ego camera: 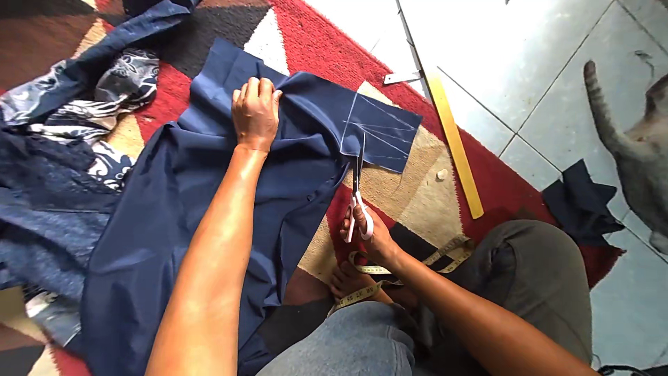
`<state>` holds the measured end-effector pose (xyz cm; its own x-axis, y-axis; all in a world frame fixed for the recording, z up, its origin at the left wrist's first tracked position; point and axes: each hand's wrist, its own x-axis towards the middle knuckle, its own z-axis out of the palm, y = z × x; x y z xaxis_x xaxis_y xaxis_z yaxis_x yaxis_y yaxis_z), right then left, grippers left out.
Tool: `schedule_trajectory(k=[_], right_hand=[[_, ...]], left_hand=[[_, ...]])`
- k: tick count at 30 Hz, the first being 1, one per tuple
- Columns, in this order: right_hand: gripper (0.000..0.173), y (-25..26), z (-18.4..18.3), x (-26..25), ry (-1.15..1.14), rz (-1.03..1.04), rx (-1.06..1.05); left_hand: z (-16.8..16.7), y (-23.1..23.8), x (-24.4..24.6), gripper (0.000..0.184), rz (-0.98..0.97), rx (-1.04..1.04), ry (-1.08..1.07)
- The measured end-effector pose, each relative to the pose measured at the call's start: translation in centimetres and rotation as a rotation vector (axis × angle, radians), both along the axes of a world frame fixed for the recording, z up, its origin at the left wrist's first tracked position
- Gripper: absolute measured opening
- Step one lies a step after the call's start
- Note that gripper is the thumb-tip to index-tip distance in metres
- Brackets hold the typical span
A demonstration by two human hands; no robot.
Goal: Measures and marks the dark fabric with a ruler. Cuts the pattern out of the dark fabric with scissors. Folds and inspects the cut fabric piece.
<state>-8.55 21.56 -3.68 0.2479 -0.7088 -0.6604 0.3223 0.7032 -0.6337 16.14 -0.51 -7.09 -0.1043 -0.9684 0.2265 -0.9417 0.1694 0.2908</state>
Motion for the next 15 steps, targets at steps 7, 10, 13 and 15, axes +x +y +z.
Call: schedule_trajectory(k=[7,10,13,15], right_hand=[[0.031,-0.5,0.4,0.4,0.07,0.051,-0.009],[0.031,-0.5,0.6,0.3,0.084,0.089,-0.013],[0.033,-0.4,0.7,0.2,0.106,0.144,-0.023],[0.034,-0.3,0.6,0.3,0.112,0.168,-0.031]], left_hand=[[2.6,6.5,-3.5,0.034,-0.37,-0.177,0.083],[1.8,11.6,-6.1,0.052,-0.497,0.034,0.197],[1.1,14.3,-6.2,0.041,-0.42,0.148,0.289],[1.1,14.6,-5.4,0.025,-0.353,0.203,0.373]])
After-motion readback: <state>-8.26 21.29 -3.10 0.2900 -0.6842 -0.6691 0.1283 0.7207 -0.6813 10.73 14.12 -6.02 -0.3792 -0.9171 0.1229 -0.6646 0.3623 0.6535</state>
